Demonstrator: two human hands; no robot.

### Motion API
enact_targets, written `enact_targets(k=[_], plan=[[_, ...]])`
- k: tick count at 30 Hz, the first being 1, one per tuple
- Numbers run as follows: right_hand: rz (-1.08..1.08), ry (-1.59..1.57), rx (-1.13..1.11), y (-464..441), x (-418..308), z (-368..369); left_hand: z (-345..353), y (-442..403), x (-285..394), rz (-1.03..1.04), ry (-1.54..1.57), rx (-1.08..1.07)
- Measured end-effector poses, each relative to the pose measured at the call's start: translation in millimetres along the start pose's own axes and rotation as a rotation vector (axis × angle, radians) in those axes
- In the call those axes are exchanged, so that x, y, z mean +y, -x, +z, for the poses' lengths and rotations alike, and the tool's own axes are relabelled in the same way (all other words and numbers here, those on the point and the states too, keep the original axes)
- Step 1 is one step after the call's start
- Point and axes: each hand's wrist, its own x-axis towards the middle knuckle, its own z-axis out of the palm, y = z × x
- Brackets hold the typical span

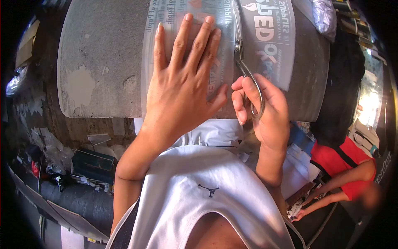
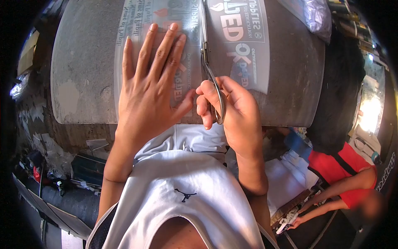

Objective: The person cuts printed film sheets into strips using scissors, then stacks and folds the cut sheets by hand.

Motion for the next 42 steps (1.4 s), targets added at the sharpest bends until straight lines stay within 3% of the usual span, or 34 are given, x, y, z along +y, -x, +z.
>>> enact_targets(k=[42], plan=[[0.0,-0.065,-0.033,-9,-5,-1,-6,-4,4,-0.012,-0.016,-0.042]])
